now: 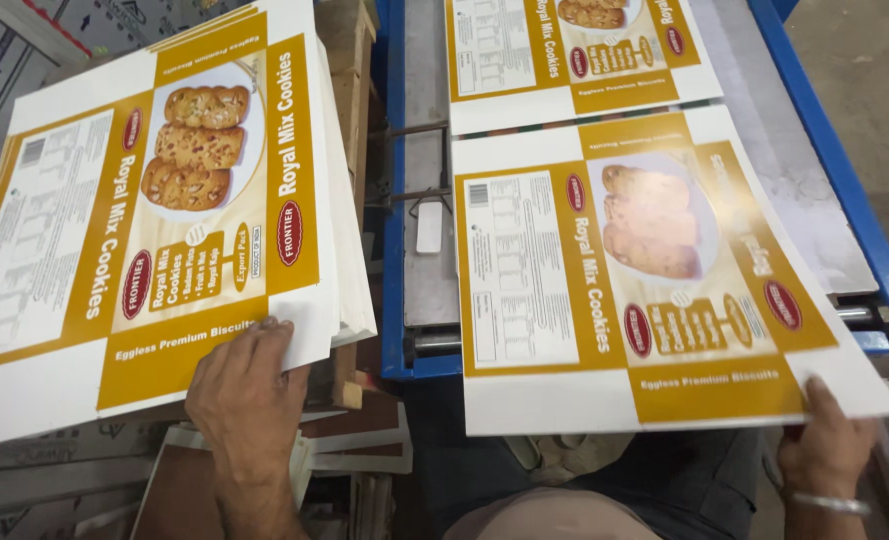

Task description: The person sorts printed cookie box flats by hand, picking them up from a pile and placing them onto a conveyor belt system.

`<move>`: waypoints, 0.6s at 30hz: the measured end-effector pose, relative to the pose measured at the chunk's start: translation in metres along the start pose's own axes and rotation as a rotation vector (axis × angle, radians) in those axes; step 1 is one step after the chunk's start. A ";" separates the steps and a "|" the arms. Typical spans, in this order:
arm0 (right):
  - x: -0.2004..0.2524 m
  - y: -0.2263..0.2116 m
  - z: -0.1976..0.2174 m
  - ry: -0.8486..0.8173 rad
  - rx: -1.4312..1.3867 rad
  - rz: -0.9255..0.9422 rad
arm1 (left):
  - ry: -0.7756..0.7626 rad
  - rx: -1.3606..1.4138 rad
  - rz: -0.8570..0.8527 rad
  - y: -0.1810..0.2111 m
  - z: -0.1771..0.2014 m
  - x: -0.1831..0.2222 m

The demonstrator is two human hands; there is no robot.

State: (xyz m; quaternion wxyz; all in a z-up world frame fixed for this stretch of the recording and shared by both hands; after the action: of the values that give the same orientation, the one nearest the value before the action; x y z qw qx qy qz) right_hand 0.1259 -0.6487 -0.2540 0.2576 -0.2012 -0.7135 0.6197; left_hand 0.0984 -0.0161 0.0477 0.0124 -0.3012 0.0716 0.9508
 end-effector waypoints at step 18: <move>0.020 0.081 -0.114 -0.389 0.039 -0.480 | -0.269 0.252 0.052 -0.024 0.007 -0.013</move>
State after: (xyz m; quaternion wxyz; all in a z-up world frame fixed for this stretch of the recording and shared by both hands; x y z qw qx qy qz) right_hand 0.1783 -0.5351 -0.3207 0.2591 0.1002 -0.7644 0.5818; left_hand 0.1064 0.0093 0.0579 0.0350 -0.1657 0.1955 0.9660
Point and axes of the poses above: each hand's wrist, its own x-axis away from the middle knuckle, its own z-axis out of the back of the hand, y = z × x, the point moved 9 cm from there along -x, towards the middle knuckle, and after that the axes turned 8 degrees about x, right-handed, at the moved point
